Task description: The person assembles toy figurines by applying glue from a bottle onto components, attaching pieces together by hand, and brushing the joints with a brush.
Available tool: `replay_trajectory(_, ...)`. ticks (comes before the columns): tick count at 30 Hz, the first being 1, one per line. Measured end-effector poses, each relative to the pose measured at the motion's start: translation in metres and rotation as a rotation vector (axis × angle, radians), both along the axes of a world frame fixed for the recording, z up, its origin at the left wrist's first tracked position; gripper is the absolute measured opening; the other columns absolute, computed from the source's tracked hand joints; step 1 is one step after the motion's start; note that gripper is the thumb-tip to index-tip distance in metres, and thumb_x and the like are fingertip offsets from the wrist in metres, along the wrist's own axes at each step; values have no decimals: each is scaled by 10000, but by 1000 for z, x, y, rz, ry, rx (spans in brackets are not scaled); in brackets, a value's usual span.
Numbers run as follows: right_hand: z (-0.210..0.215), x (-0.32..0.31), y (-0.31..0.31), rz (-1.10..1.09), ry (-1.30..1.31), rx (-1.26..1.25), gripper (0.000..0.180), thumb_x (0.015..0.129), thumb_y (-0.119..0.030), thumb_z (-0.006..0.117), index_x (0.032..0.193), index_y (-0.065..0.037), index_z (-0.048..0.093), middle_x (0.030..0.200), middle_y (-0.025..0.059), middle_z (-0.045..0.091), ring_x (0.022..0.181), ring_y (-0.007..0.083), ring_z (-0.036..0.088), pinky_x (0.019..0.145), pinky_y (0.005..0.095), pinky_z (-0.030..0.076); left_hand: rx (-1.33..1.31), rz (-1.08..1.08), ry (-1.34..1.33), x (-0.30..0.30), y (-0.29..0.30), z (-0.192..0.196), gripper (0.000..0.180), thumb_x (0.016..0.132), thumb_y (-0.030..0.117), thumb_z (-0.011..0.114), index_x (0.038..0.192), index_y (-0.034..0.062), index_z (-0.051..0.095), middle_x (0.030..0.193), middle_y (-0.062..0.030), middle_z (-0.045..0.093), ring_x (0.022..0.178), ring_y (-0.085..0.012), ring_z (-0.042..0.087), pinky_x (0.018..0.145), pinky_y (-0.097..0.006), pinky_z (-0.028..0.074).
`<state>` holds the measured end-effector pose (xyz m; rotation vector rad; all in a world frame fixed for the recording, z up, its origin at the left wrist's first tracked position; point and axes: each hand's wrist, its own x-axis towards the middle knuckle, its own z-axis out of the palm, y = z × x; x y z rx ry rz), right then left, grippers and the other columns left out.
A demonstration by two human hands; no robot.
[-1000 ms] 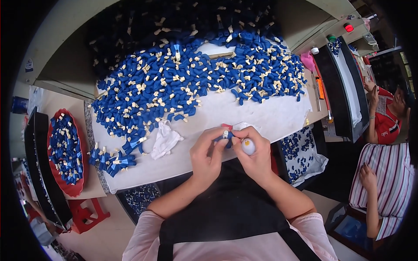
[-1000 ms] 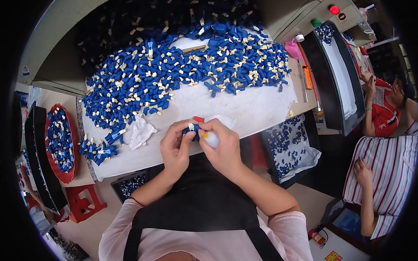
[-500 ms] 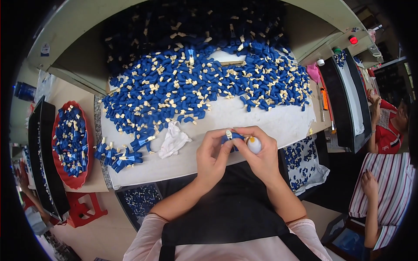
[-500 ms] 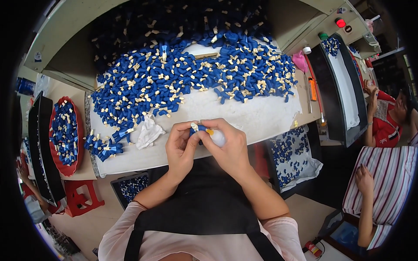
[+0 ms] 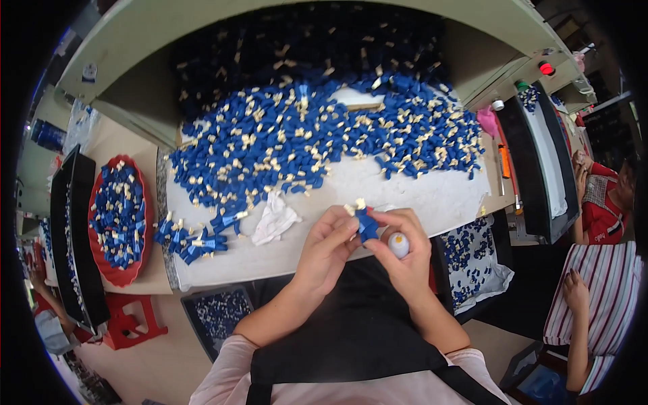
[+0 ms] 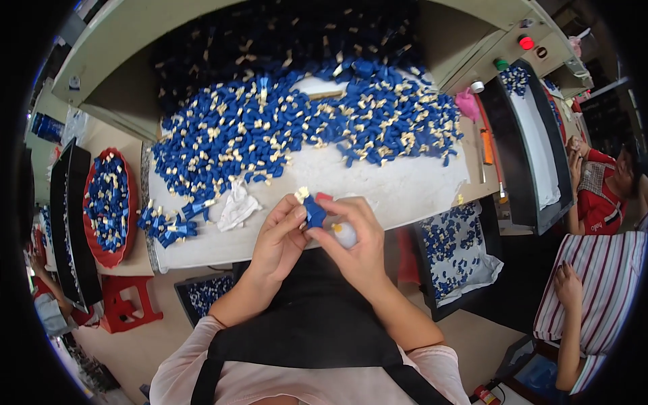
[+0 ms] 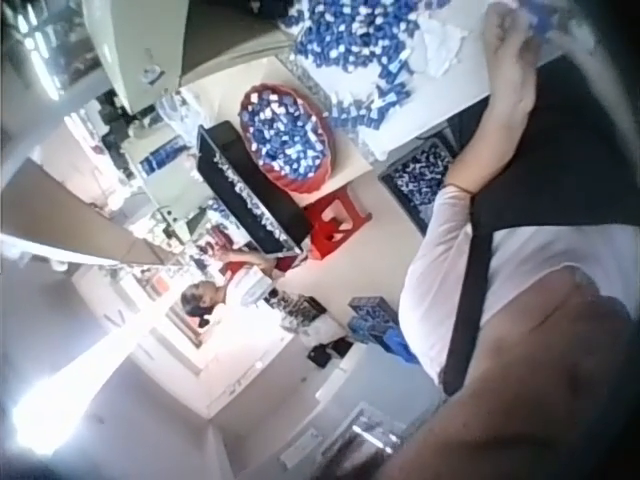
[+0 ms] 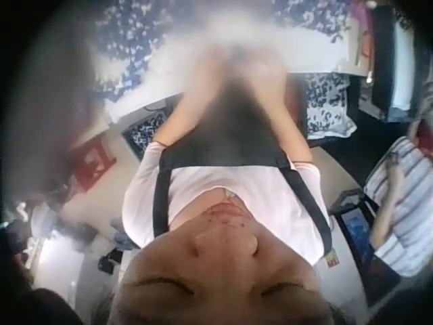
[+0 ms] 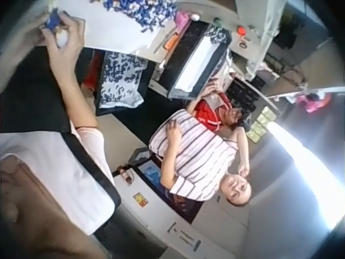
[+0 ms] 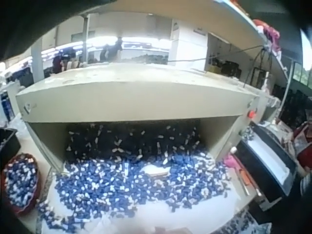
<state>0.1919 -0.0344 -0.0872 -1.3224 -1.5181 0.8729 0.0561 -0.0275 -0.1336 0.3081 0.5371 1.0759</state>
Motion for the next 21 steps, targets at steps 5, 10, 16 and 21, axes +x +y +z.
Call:
replay_trajectory(5, -21, 10, -3, 62, 49, 6, 306, 689, -91, 658, 968, -19, 554, 873, 110, 553, 810, 206, 550, 714, 275, 426, 59, 74, 85, 9, 3, 1, 144, 797, 37, 501, 928, 46, 442, 982, -100, 533, 916, -160, 513, 820, -283, 397)
replay_trajectory(10, -13, 11, -14, 62, 105, 31, 322, 699, -76, 645, 1007, -39, 555, 852, 82, 545, 803, 164, 540, 709, 256, 423, 145, 149, 94, 10, -8, -3, 185, 772, 0, 523, 925, 45, 430, 919, -76, 532, 836, -145, 524, 753, -267, 425)
replay_trajectory(16, -7, 25, -11, 1, 87, 124, 297, 718, -135, 634, 996, -59, 565, 845, 85, 550, 780, 183, 549, 701, 270, 429, 203, 166, 251, 19, -10, 8, 174, 780, 17, 523, 920, 56, 428, 885, -59, 541, 788, -118, 544, 694, -228, 463)
replay_trajectory(21, -8, 23, -15, 3, 136, 97, 286, 723, -143, 629, 990, -58, 570, 846, 88, 553, 777, 188, 546, 702, 273, 428, 238, 190, 264, 22, -10, 7, 188, 774, 12, 531, 923, 56, 427, 879, -58, 540, 783, -117, 543, 689, -226, 464)
